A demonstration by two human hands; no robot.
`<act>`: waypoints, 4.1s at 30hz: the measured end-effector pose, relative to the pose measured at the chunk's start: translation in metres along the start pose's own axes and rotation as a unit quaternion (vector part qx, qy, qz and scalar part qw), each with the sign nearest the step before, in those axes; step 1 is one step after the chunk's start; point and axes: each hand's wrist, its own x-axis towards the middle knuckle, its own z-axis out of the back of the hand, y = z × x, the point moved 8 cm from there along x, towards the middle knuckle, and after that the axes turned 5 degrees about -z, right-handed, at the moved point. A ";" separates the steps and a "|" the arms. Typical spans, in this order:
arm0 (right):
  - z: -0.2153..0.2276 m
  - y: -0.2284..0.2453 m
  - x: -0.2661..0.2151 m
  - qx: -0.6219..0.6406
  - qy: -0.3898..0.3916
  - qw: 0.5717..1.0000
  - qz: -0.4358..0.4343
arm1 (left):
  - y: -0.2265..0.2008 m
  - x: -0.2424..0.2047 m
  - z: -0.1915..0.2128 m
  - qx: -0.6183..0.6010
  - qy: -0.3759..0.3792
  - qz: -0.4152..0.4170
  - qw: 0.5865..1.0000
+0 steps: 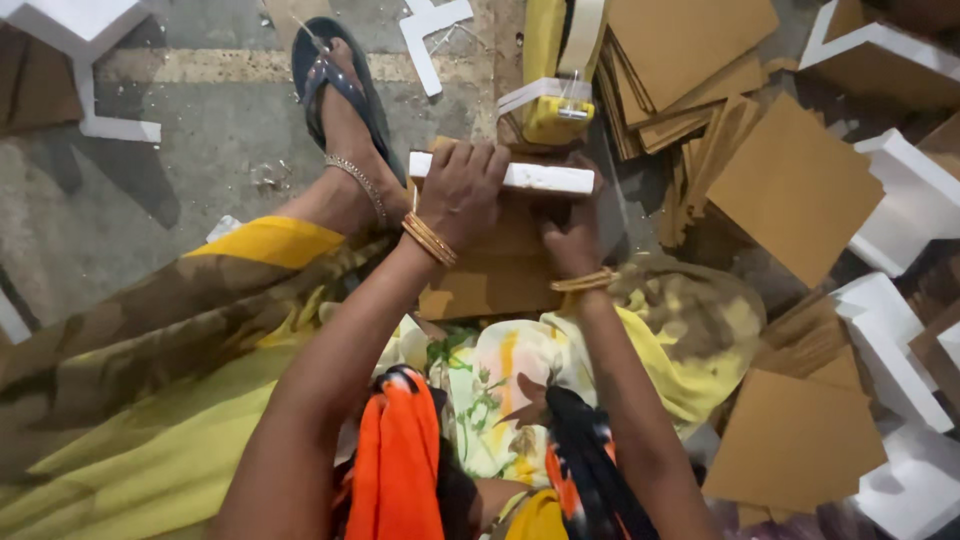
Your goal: The person sits on the floor and assembles small cardboard boxes by inserting white foam inserts into the brown cardboard shells. They repeatedly pick up foam pieces and cardboard pieces, fit them together, and place the assembled units aside.
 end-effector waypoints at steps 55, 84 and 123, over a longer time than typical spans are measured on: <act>0.028 0.055 0.060 -0.038 0.098 0.994 -0.010 | 0.013 0.011 0.003 -0.007 -0.017 -0.024 1.000; 0.032 -0.014 0.048 -0.002 0.175 0.963 -0.204 | -0.026 -0.024 0.007 0.043 -0.068 -0.125 0.989; 0.123 -0.064 0.008 -0.156 0.130 0.976 -0.081 | 0.035 0.010 0.006 -0.169 0.070 0.042 0.982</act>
